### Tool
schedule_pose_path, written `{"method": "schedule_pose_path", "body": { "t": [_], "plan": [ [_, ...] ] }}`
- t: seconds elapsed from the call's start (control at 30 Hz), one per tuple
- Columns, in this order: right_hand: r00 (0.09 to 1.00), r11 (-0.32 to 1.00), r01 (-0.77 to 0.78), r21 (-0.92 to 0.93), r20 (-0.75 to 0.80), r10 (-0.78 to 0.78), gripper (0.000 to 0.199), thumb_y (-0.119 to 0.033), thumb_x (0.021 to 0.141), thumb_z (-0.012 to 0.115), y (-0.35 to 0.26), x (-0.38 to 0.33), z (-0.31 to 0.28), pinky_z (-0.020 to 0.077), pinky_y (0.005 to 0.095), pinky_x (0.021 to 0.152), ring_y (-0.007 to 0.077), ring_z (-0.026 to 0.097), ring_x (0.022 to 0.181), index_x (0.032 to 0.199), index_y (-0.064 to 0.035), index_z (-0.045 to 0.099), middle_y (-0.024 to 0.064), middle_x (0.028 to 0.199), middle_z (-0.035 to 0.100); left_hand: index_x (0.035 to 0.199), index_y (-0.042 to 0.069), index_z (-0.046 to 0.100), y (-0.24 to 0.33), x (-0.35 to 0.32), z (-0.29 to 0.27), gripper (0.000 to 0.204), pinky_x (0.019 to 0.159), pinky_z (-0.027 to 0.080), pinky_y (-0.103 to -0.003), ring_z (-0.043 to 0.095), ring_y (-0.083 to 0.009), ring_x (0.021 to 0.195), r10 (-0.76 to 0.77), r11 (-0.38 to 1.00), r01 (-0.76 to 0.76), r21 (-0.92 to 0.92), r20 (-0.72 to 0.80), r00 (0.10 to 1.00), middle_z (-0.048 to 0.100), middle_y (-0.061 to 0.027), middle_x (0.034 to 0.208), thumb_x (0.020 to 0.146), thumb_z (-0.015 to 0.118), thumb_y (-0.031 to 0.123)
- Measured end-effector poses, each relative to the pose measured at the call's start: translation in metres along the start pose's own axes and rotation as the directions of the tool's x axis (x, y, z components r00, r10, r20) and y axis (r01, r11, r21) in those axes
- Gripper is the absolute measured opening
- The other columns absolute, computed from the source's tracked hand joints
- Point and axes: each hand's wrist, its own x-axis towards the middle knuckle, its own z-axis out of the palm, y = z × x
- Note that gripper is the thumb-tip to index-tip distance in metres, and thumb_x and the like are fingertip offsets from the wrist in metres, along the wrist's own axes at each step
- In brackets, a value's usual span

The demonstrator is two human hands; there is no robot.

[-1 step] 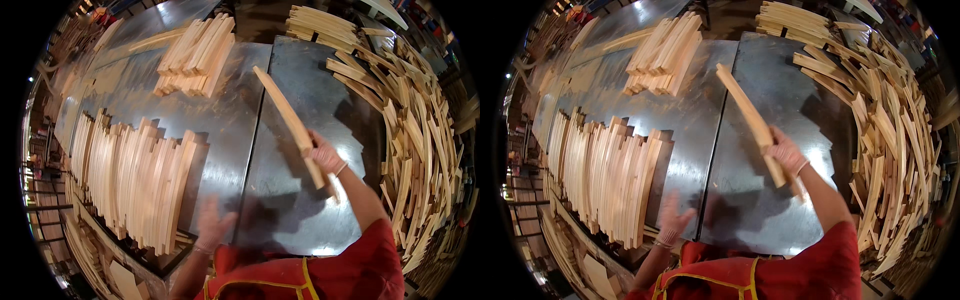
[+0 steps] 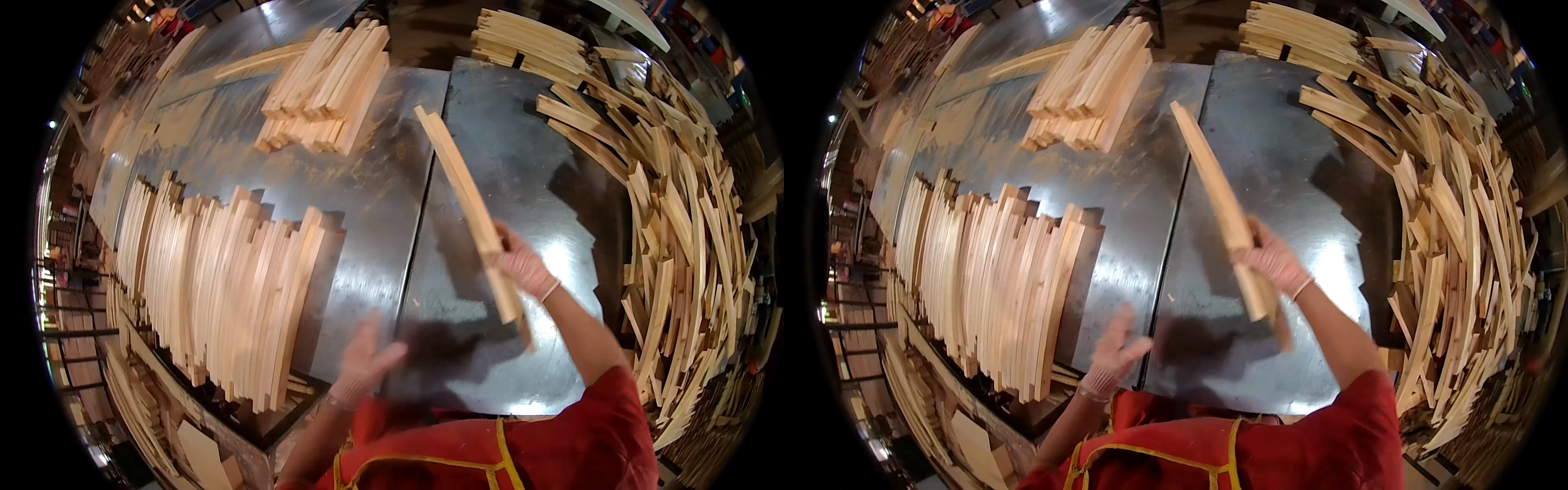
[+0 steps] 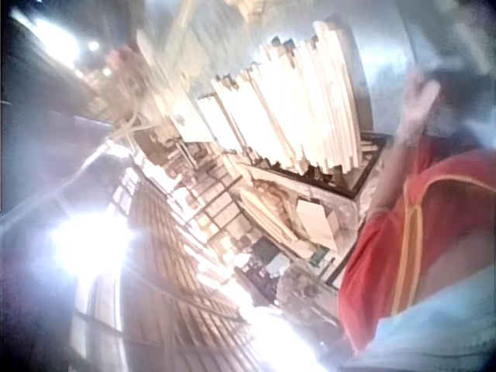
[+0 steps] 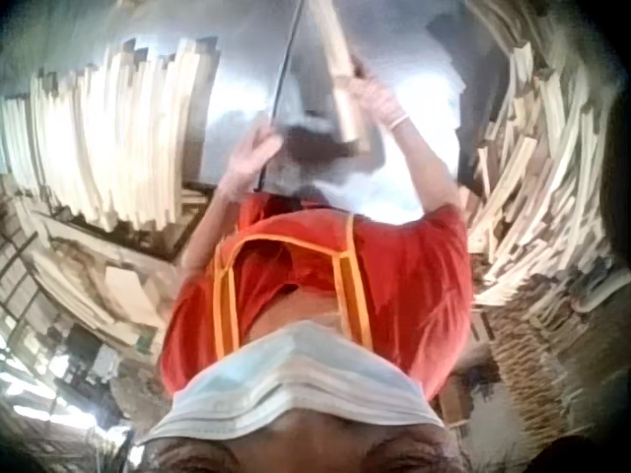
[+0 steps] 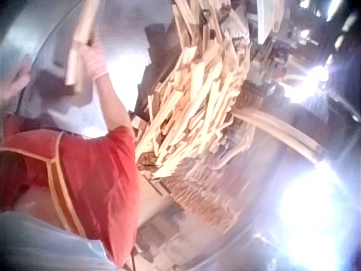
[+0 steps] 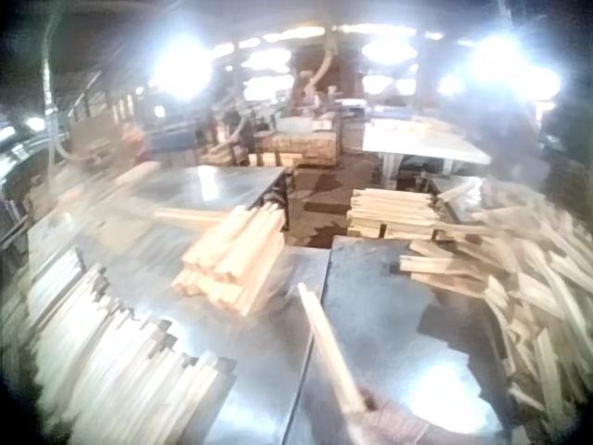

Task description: The person sorts and stacks light-colored wooden planks on a metal workbench in a workshop. They pick up planks from a disorganized pile, align them, and place them into neat stacks. The person occasionally adjusts the stacks to ensure they are even.

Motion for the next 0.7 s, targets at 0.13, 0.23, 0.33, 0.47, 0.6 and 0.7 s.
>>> {"method": "schedule_pose_path", "body": {
  "t": [0.13, 0.23, 0.33, 0.47, 0.6, 0.7],
  "plan": [
    [0.992, 0.856, -0.118, 0.504, 0.024, 0.122, 0.064, -0.025, 0.091, 0.075, 0.034, -0.060, 0.112, 0.0561, 0.0408, 0.097, 0.0280, 0.066, 0.108, 0.143, 0.0041, 0.053, 0.0152, 0.123, 0.067, 0.148, -0.001, 0.051, 0.044, 0.017, 0.021, 0.067, 0.102, 0.055, -0.041, 0.065, -0.0253, 0.118, 0.028, 0.537, 0.270, -0.799, 0.337, 0.941, 0.063, -0.0144, 0.132, 0.093, 0.073, 0.030],
    [0.966, 0.670, -0.257, 0.696, 0.164, 0.200, 0.049, -0.026, 0.091, 0.070, 0.064, -0.050, 0.115, 0.0599, 0.0426, 0.086, 0.0308, 0.070, 0.094, 0.128, 0.0052, 0.063, 0.0153, 0.109, 0.071, 0.141, -0.001, 0.055, 0.003, 0.005, -0.006, 0.061, 0.091, 0.060, -0.043, 0.071, -0.0255, 0.101, 0.011, 0.194, 0.444, -0.875, 0.455, 0.891, 0.070, -0.0143, 0.115, 0.094, 0.074, 0.034],
    [0.956, 0.805, -0.181, 0.566, -0.090, 0.279, 0.034, -0.025, 0.091, 0.064, 0.104, -0.047, 0.144, 0.0597, 0.0395, 0.080, 0.0266, 0.070, 0.085, 0.115, -0.0002, 0.067, 0.0139, 0.101, 0.071, 0.137, 0.000, 0.057, -0.017, -0.024, -0.055, 0.060, 0.078, 0.062, -0.040, 0.072, -0.0254, 0.088, 0.002, 0.040, 0.460, -0.887, 0.460, 0.888, 0.071, -0.0142, 0.104, 0.098, 0.072, 0.043],
    [0.962, 0.877, -0.017, -0.480, -0.246, -0.116, 0.030, -0.029, 0.096, 0.060, 0.185, -0.020, 0.205, 0.0562, 0.0424, 0.074, 0.0266, 0.068, 0.084, 0.113, -0.0050, 0.066, 0.0115, 0.091, 0.068, 0.120, 0.006, 0.063, -0.063, -0.069, -0.099, 0.050, 0.063, 0.057, -0.037, 0.066, -0.0238, 0.070, 0.068, 0.095, 0.316, -0.944, 0.323, 0.944, 0.069, -0.0101, 0.090, 0.104, 0.061, 0.053],
    [0.994, 0.897, -0.110, -0.428, -0.042, 0.102, 0.036, -0.032, 0.099, 0.061, 0.164, 0.007, 0.334, 0.0559, 0.0448, 0.080, 0.0328, 0.069, 0.096, 0.123, -0.0061, 0.064, 0.0164, 0.098, 0.070, 0.151, 0.006, 0.043, -0.085, -0.125, -0.125, 0.065, 0.042, 0.033, -0.031, 0.042, -0.0169, 0.042, 0.075, 0.178, 0.156, -0.972, 0.172, 0.982, 0.051, -0.0053, 0.059, 0.109, 0.048, 0.055],
    [0.973, 0.981, -0.102, -0.167, 0.191, 0.134, 0.044, -0.033, 0.098, 0.062, 0.160, 0.044, 0.392, 0.0554, 0.0414, 0.081, 0.0312, 0.070, 0.097, 0.130, -0.0014, 0.061, 0.0195, 0.104, 0.073, 0.113, 0.006, 0.061, -0.082, -0.139, -0.134, 0.058, 0.040, 0.032, -0.032, 0.043, -0.0176, 0.041, 0.121, -0.012, 0.211, -0.977, 0.208, 0.971, 0.045, -0.0026, 0.053, 0.108, 0.046, 0.062]
  ]
}}
